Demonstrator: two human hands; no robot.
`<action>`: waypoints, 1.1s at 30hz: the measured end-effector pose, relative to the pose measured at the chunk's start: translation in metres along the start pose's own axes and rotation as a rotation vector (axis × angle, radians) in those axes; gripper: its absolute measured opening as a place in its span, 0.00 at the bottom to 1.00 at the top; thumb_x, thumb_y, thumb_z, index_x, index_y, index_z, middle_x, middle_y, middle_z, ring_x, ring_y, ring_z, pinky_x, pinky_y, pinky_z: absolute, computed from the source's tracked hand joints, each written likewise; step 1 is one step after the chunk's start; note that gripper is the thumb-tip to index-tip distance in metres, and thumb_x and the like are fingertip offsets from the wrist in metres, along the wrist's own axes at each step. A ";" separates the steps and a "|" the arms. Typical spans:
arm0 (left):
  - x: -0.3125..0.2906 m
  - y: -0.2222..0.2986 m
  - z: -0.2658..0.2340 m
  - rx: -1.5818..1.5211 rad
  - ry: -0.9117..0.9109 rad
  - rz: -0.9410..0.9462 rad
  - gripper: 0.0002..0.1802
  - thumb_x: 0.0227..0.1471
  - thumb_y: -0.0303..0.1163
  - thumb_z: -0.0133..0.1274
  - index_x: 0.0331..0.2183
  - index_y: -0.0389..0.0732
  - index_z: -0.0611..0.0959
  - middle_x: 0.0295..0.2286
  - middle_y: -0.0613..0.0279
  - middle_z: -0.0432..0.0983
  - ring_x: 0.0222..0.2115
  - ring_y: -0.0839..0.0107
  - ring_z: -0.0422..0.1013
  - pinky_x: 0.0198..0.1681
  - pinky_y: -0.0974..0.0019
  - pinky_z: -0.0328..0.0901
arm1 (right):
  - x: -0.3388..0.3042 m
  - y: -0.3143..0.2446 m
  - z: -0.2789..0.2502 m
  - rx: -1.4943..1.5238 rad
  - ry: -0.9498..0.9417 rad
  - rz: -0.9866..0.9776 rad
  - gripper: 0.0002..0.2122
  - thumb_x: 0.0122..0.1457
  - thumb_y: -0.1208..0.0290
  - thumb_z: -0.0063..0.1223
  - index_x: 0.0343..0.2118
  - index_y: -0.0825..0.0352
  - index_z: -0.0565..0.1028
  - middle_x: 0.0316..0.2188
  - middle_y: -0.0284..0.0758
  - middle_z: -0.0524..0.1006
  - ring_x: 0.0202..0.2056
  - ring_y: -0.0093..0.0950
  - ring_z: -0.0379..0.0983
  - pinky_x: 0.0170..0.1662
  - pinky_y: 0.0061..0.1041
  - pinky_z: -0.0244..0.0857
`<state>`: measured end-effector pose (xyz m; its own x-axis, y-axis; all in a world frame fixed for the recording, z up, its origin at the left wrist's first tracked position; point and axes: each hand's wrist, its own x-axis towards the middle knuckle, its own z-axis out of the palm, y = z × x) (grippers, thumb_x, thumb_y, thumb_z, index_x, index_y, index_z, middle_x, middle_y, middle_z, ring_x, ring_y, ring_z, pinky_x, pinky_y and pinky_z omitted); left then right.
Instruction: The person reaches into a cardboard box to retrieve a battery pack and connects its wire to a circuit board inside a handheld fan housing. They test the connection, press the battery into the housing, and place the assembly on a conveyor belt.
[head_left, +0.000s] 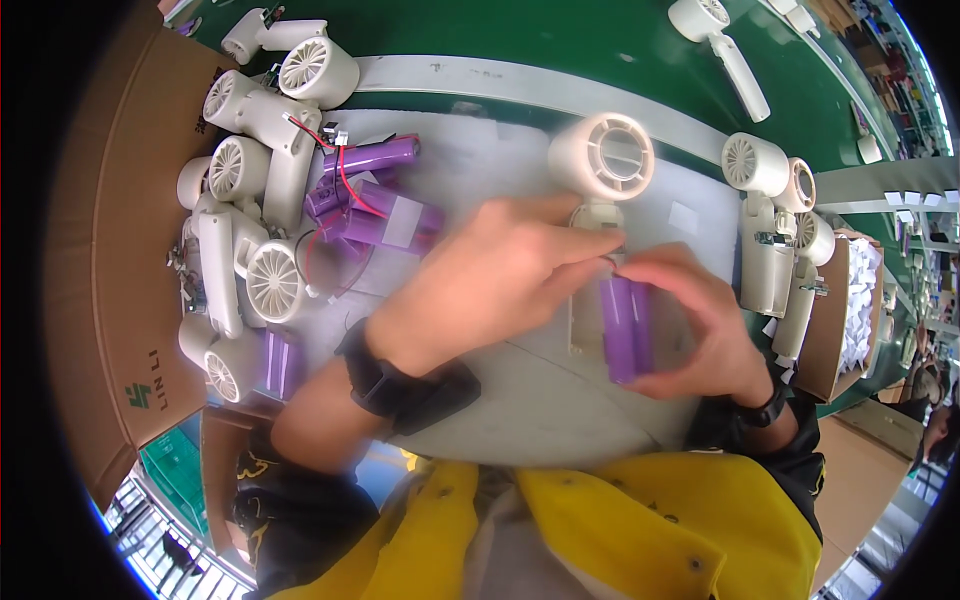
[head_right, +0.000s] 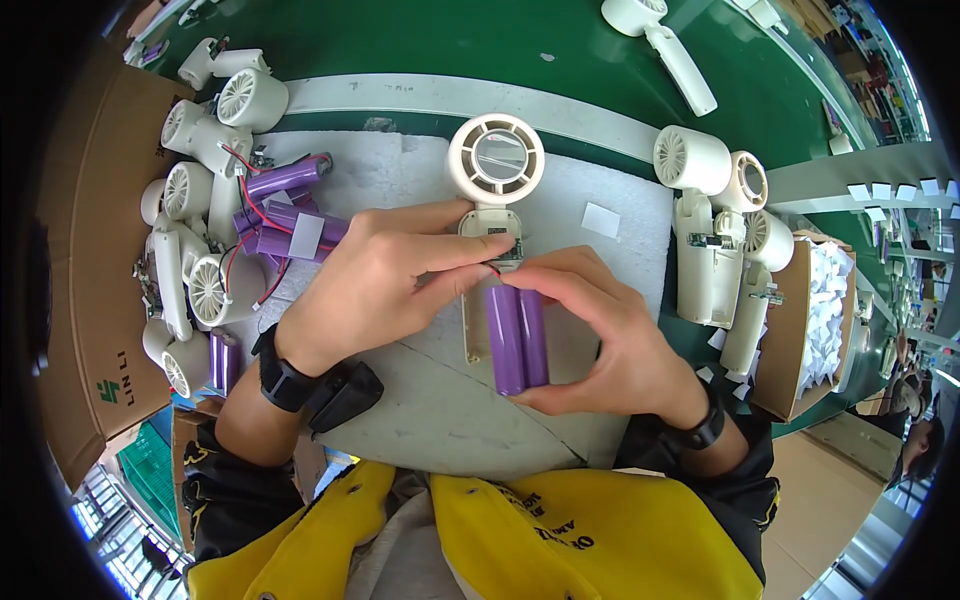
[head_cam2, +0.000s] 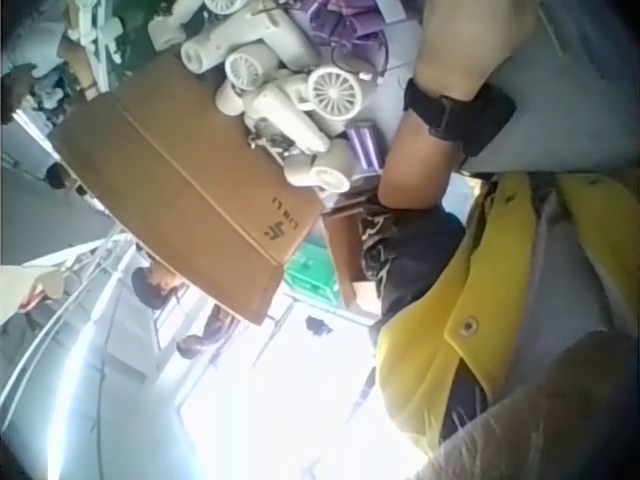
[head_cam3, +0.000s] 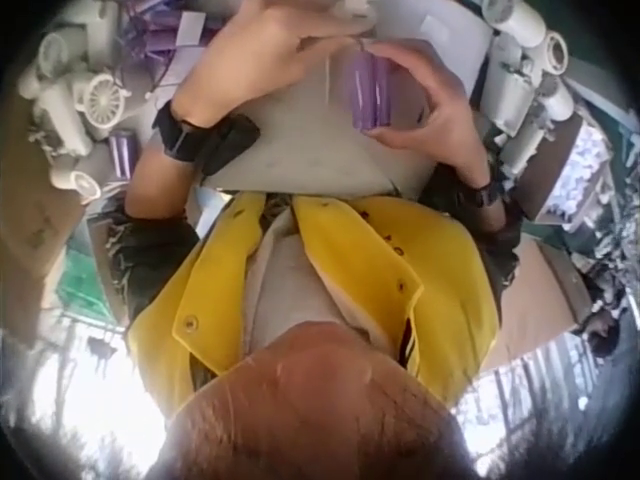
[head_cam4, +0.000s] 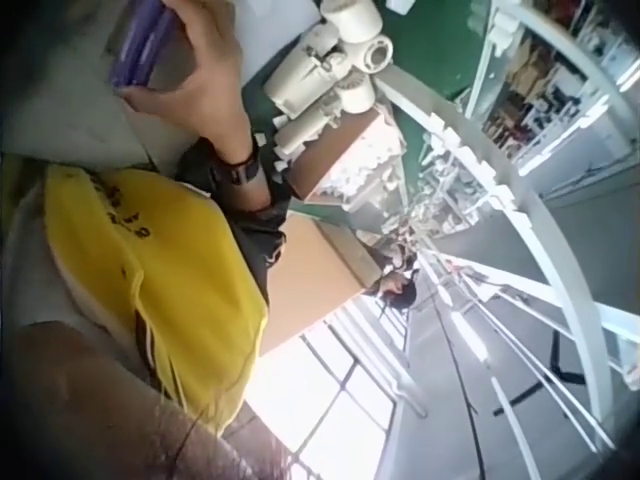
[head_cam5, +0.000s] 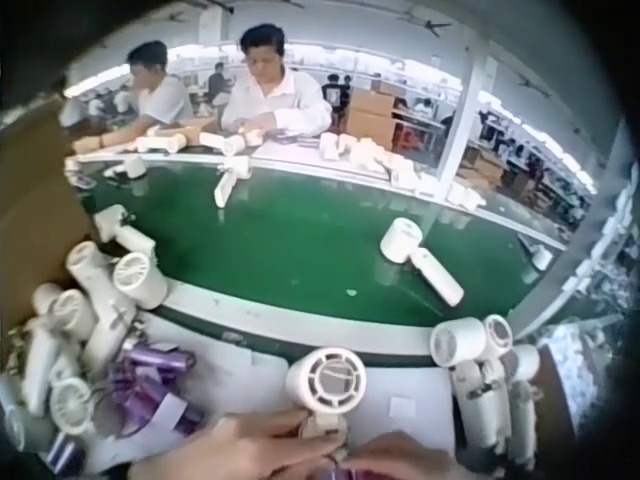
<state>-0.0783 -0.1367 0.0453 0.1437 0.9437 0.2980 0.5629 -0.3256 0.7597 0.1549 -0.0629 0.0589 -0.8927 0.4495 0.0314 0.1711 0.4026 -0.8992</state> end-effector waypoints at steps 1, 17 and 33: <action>0.000 0.000 0.000 -0.004 -0.011 -0.007 0.17 0.45 0.23 0.62 0.41 0.40 0.86 0.34 0.46 0.78 0.28 0.50 0.76 0.31 0.61 0.71 | 0.001 0.001 0.005 -0.018 0.041 -0.014 0.37 0.35 0.72 0.75 0.53 0.66 0.71 0.49 0.39 0.73 0.48 0.36 0.70 0.50 0.32 0.68; 0.000 -0.004 -0.003 -0.005 -0.064 0.003 0.17 0.49 0.20 0.58 0.44 0.40 0.84 0.38 0.42 0.78 0.41 0.43 0.74 0.40 0.54 0.72 | -0.004 -0.012 0.026 -0.391 0.189 -0.105 0.24 0.36 0.79 0.74 0.40 0.70 0.78 0.53 0.44 0.72 0.45 0.38 0.76 0.47 0.31 0.74; 0.006 -0.003 -0.009 -0.155 -0.139 -0.141 0.26 0.38 0.27 0.70 0.45 0.43 0.85 0.36 0.48 0.82 0.30 0.61 0.80 0.36 0.65 0.74 | 0.008 -0.016 0.031 -0.232 0.235 0.150 0.31 0.38 0.78 0.73 0.49 0.65 0.71 0.52 0.40 0.67 0.46 0.38 0.73 0.46 0.31 0.73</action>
<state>-0.0861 -0.1308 0.0502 0.1889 0.9760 0.1085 0.4550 -0.1849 0.8711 0.1318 -0.0906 0.0595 -0.7350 0.6773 0.0305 0.4070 0.4769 -0.7791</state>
